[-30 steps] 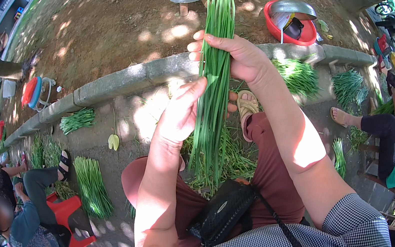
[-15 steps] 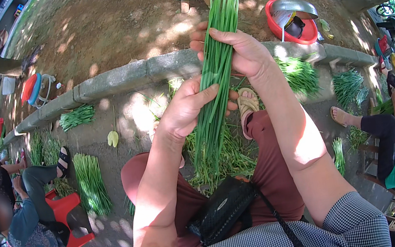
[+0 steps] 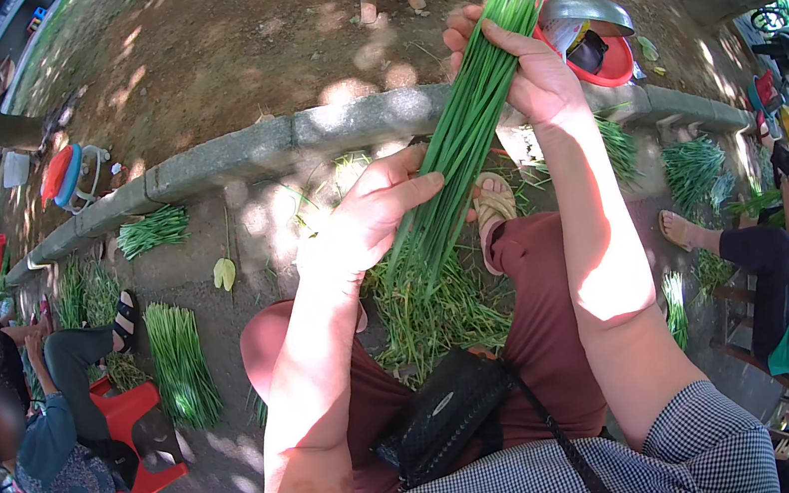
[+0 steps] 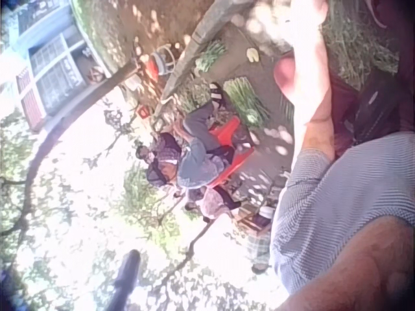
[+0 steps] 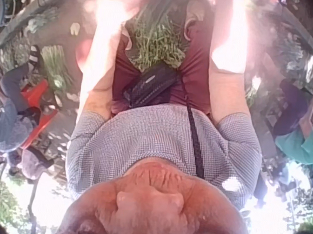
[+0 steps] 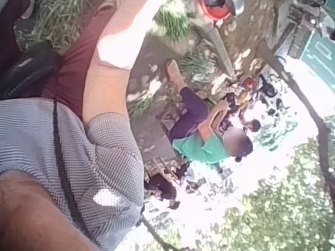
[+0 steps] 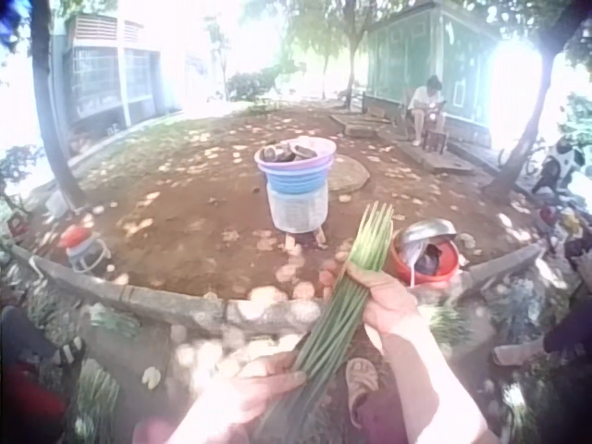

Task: The person sorts a bunch of chives by hand, stripping away yellowed or damaged leaves one by one and aligning the stems.

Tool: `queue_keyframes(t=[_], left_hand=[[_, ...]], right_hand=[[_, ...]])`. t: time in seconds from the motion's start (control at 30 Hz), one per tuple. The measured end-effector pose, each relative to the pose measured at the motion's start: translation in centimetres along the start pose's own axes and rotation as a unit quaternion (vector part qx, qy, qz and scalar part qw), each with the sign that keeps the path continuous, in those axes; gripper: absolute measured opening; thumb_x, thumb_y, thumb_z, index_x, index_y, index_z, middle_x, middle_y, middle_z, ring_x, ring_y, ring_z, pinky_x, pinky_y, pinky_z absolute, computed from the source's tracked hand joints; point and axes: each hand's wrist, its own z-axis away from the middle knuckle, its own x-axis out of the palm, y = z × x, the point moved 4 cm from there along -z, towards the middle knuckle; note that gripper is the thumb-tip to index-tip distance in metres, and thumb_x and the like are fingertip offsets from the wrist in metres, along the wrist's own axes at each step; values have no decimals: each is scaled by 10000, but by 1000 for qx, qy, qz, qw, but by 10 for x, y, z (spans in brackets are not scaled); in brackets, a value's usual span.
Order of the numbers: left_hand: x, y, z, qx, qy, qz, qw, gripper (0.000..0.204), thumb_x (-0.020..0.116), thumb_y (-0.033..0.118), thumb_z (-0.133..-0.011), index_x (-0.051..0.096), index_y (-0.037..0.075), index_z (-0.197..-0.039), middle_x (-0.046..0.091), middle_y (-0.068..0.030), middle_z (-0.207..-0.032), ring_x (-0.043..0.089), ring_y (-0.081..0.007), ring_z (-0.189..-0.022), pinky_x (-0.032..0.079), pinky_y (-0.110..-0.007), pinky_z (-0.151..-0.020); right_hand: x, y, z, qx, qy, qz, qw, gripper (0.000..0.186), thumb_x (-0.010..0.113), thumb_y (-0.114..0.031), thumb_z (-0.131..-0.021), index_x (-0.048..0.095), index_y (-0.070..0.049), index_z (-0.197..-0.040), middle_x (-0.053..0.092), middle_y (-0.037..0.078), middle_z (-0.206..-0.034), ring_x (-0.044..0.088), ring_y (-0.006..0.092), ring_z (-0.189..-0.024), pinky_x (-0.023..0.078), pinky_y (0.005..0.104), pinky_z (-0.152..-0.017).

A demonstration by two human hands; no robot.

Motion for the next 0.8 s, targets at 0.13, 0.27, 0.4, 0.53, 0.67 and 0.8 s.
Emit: queue_keyframes(t=[0.13, 0.27, 0.4, 0.53, 0.67, 0.8], left_hand=[[-2, -1, 0, 15, -4, -157, 987, 391, 492, 40, -817, 428, -75, -1185, 603, -166, -991, 618, -206, -841, 496, -285, -721], [2, 5, 0, -8, 16, -274, 961, 342, 481, 20, -800, 482, -38, -1137, 638, -106, -877, 620, -140, -708, 480, -247, -621], [-18, 1, -5, -10, 125, -582, 803, 299, 478, 27, -789, 556, 42, -1077, 647, -56, -729, 605, -133, -564, 479, -268, -544], [-44, -7, -6, 56, 210, -835, 505, 365, 560, 221, -789, 546, 70, -1121, 625, -171, -775, 603, -342, -730, 483, -431, -644], [-54, -16, -9, 32, 203, -840, 503, 382, 577, 232, -802, 530, 51, -1135, 613, -145, -776, 597, -305, -759, 476, -403, -673], [-48, -22, -14, 44, 179, -877, 443, 301, 594, 302, -777, 625, 123, -1017, 634, -104, -710, 627, -254, -661, 484, -371, -554]], right_hand=[[-9, -12, 2, -38, 46, 17, 998, 256, 515, -73, -880, 484, 7, -1121, 548, 178, -1128, 554, 305, -1036, 484, 435, -857], [-18, -25, 11, -100, 115, 9, 988, 206, 489, -53, -886, 488, 14, -1081, 572, 184, -1064, 583, 290, -956, 504, 420, -801], [-31, -54, 29, -211, 136, 99, 963, 153, 479, -44, -884, 496, 14, -1025, 592, 193, -977, 614, 277, -843, 527, 407, -728], [-54, -89, 58, -259, 225, 167, 924, 145, 482, -53, -883, 510, 7, -1011, 605, 178, -924, 620, 250, -795, 524, 375, -680], [-112, -105, 104, -180, 280, 393, 857, 159, 475, -38, -877, 525, 0, -1023, 625, 124, -873, 624, 196, -744, 495, 293, -647], [-223, -82, 182, -38, 339, 656, 673, 176, 508, -51, -825, 556, -36, -994, 628, 86, -736, 609, 138, -647, 464, 299, -598]])
